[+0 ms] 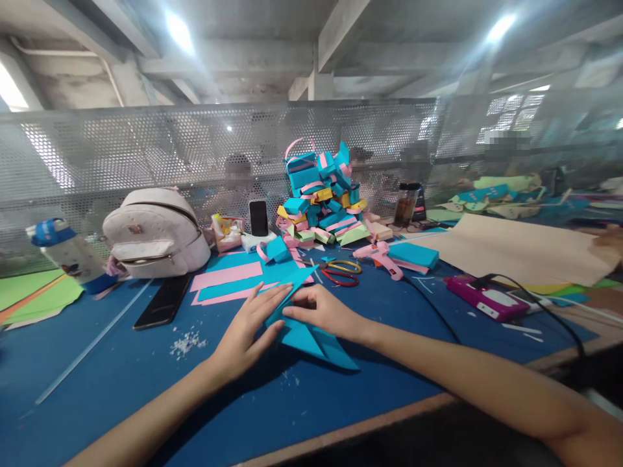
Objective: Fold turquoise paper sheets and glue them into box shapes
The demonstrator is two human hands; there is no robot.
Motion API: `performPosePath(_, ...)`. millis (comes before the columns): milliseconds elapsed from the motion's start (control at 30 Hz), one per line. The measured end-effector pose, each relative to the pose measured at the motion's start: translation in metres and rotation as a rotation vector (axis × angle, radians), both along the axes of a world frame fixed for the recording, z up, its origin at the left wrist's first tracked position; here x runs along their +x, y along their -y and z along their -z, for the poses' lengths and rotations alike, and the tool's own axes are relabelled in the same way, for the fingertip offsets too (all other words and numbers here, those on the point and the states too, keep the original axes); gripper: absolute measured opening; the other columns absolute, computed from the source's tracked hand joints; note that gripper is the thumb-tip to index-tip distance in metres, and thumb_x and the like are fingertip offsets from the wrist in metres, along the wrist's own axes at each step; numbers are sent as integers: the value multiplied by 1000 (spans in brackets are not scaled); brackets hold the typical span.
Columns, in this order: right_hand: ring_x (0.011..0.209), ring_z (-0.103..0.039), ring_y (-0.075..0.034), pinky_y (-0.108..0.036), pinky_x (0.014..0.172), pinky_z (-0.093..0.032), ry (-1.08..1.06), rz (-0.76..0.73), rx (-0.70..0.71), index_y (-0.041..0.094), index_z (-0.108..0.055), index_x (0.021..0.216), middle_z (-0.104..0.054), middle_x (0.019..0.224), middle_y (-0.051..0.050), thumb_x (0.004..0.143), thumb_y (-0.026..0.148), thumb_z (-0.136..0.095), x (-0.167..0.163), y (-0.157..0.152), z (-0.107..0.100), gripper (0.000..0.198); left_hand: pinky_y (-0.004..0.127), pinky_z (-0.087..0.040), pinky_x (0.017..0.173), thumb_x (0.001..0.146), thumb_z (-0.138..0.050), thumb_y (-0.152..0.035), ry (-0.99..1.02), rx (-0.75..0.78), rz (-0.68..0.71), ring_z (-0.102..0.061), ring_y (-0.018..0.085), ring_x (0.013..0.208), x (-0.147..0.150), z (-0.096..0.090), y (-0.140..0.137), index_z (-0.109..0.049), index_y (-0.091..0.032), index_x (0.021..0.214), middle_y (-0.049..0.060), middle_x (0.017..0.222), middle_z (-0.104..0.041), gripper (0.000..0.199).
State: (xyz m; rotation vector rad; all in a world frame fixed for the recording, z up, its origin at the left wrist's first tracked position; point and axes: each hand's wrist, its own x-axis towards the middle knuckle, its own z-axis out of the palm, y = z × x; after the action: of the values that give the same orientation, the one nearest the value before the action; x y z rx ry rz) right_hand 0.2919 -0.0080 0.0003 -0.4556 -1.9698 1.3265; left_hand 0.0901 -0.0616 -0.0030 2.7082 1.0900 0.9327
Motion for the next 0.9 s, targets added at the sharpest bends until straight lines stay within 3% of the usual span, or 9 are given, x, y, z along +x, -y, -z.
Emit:
performPosePath(267, 73, -59, -16, -27, 67, -47, -32, 224, 166, 17, -70, 82, -67, 79, -3, 81, 39, -71, 2, 3, -2, 22, 53, -15, 119, 97, -38, -17, -105, 210, -95, -50, 21, 131, -1, -4, 1, -33, -26, 147, 7, 140, -55, 51)
performPosePath(467, 69, -62, -16, -26, 64, -48, -43, 234, 244, 18, -69, 83, -69, 77, -3, 82, 41, -70, 1, 10, -1, 23, 54, -15, 119, 92, -45, -13, -238, 415, -109, -61, 24, 118, 1, -9, 4, -62, -20, 120, 7, 119, -70, 34)
performPosePath(567, 73, -64, -17, -28, 68, -49, -25, 227, 343, 19, -69, 84, -70, 80, -3, 88, 38, -64, 4, 11, -12, 20, 53, -19, 118, 92, -46, -13, -219, 416, -92, -64, 23, 113, -1, -15, 2, -64, -21, 115, 6, 113, -72, 31)
performPosePath(667, 90, -64, -19, -33, 83, -48, -83, 307, 499, 22, -68, 94, -70, 95, -4, 92, 31, -59, 15, 6, -35, 13, 50, -26, 116, 93, -43, -16, -91, 301, -72, -65, 22, 110, -9, -24, -1, -66, -22, 110, 6, 111, -72, 29)
performPosePath(733, 107, -58, -23, -38, 93, -45, -154, 434, 579, 24, -66, 105, -66, 110, -6, 92, 30, -58, 26, -2, -48, 16, 44, -40, 106, 92, -47, -28, 122, 161, -140, -68, 22, 97, -18, -31, -1, -69, -21, 94, 5, 98, -74, 24)
performPosePath(800, 116, -53, -24, -39, 96, -44, -215, 539, 587, 25, -61, 112, -61, 120, -8, 92, 29, -56, 37, -14, -55, 21, 34, -52, 80, 87, -54, -44, 389, 32, -294, -64, 20, 72, -28, -36, 0, -65, -20, 71, 4, 74, -70, 31)
performPosePath(900, 117, -53, -21, -37, 97, -44, -227, 493, 428, 23, -55, 116, -56, 125, -9, 93, 31, -53, 49, -34, -49, 25, 24, -38, 46, 87, -50, -58, 593, -10, -432, -39, 12, 46, -40, -37, 2, -46, -20, 53, -2, 49, -46, 51)
